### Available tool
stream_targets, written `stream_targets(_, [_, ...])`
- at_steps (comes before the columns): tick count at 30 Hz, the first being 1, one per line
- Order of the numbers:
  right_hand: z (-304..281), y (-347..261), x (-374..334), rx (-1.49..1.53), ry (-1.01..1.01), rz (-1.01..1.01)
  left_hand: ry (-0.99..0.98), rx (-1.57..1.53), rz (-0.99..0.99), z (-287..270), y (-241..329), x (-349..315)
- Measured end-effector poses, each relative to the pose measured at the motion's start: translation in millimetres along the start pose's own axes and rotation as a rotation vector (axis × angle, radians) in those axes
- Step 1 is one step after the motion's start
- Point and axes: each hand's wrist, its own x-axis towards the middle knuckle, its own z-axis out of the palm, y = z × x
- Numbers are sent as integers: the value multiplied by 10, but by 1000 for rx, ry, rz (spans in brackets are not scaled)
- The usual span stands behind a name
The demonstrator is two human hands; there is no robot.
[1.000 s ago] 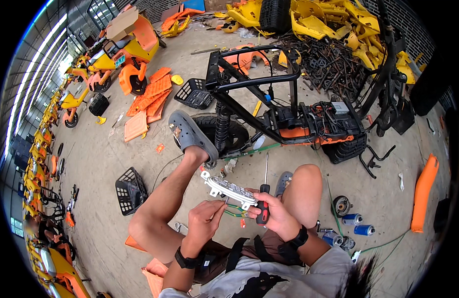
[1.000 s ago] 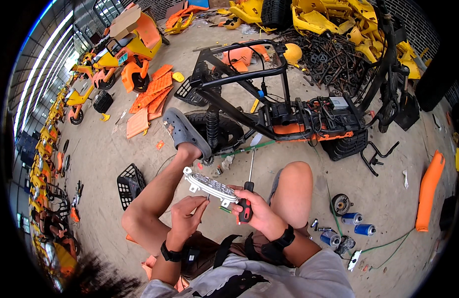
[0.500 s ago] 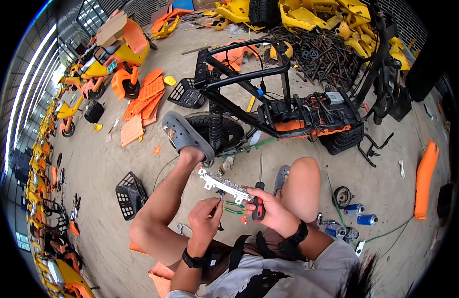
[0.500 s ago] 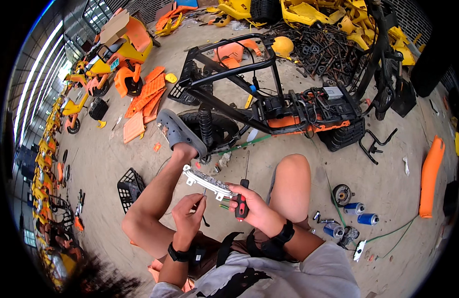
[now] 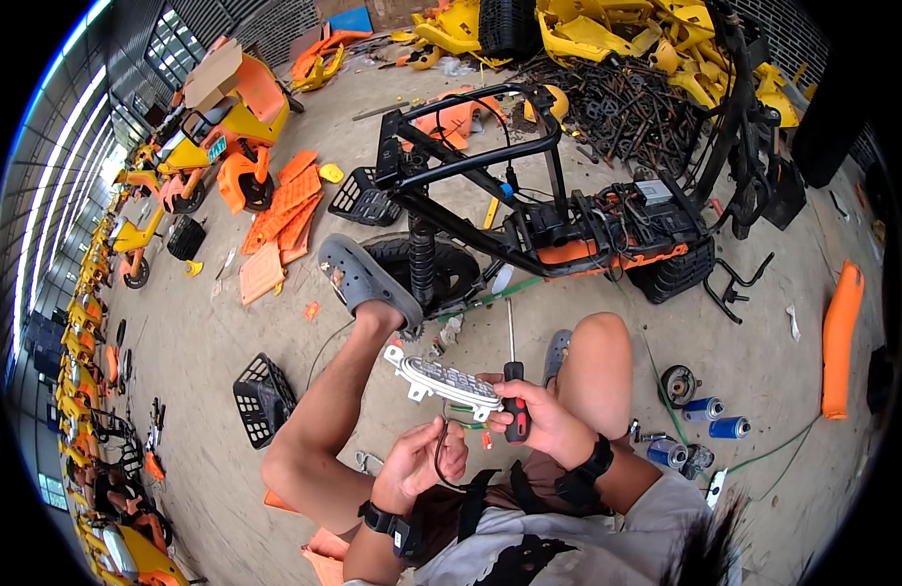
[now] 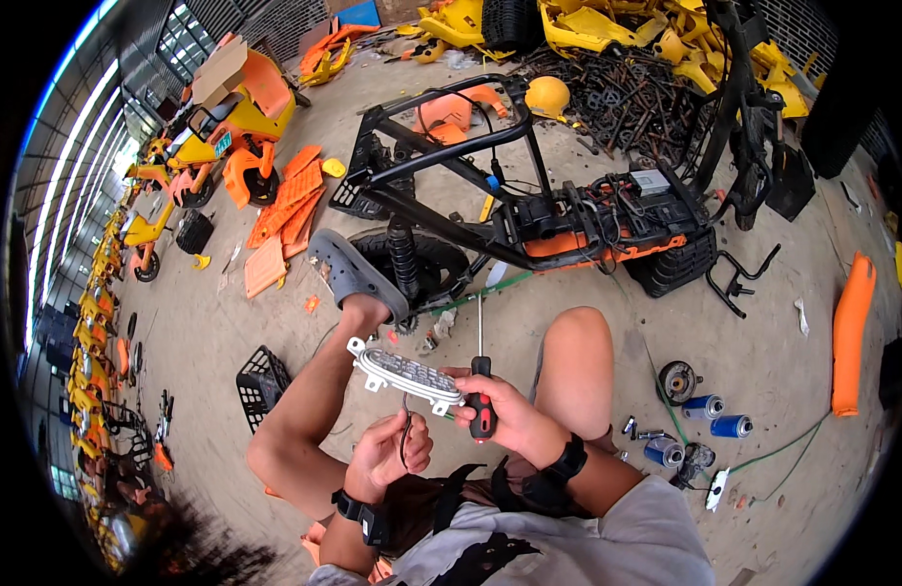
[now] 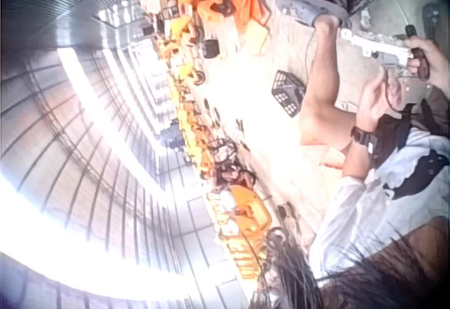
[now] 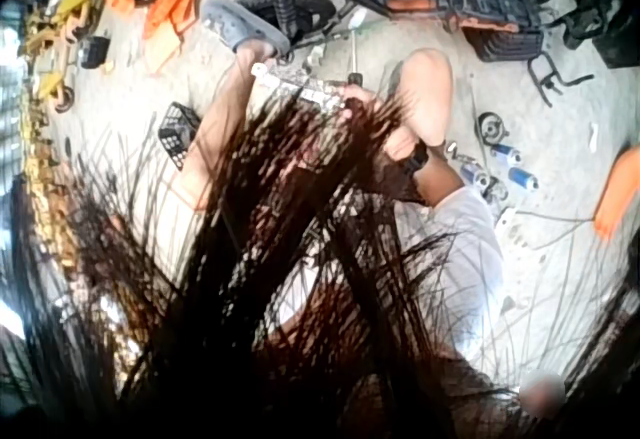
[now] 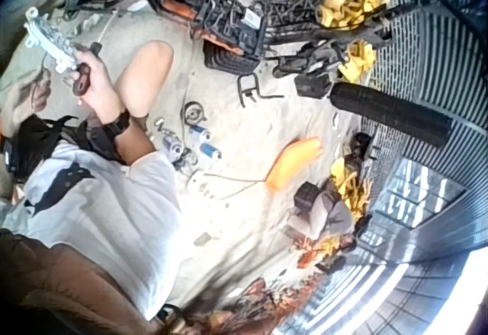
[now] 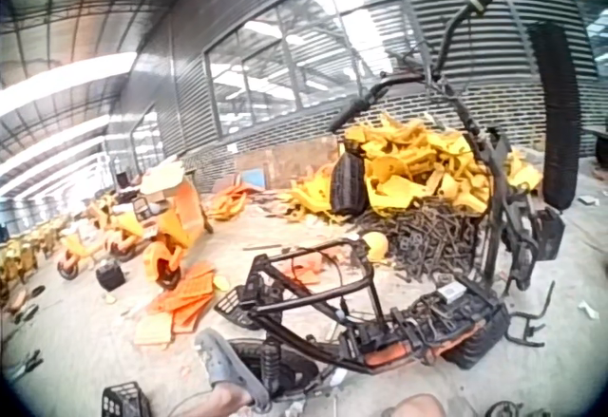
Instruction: The person uses a screwdriver to remove several screws from a silver metal component while holding it over a motorcycle frame.
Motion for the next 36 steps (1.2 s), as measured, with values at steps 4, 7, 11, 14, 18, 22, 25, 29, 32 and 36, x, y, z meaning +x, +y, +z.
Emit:
stream_targets(4, [-26, -22, -19, -8, -48, 8, 89, -2, 55, -32, -25, -55])
stream_targets(7, [-18, -36, -19, -13, -58, -4, 81, -14, 140, -27, -51, -101])
stream_targets(11, [32, -56, -52, -27, -31, -2, 151, 253, 244, 0, -25, -129])
stream_targets(14, [24, -54, -53, -38, -30, -4, 279, 621, 345, 144, -13, -117])
stream_targets(18, [-10, -48, -43, -50, -17, 1, 473, 992, 393, 430, 31, -86])
stream_targets(22, [-34, -44, -10, -70, -33, 4, 630, 1434, 524, 455, 48, -61])
stream_targets(25, [51, -61, -47, -136, 36, -12, 677, 1615, 665, 400, 17, -29])
stream_targets(29, [150, -58, -81, -198, 105, -44, 662, 1702, 753, 317, -13, -12])
stream_targets(32, [150, -58, -72, -216, 120, -53, 678, 1708, 765, 309, -4, -4])
stream_targets(36, [132, -57, -62, -238, 140, -60, 738, 1655, 774, 284, -6, 2])
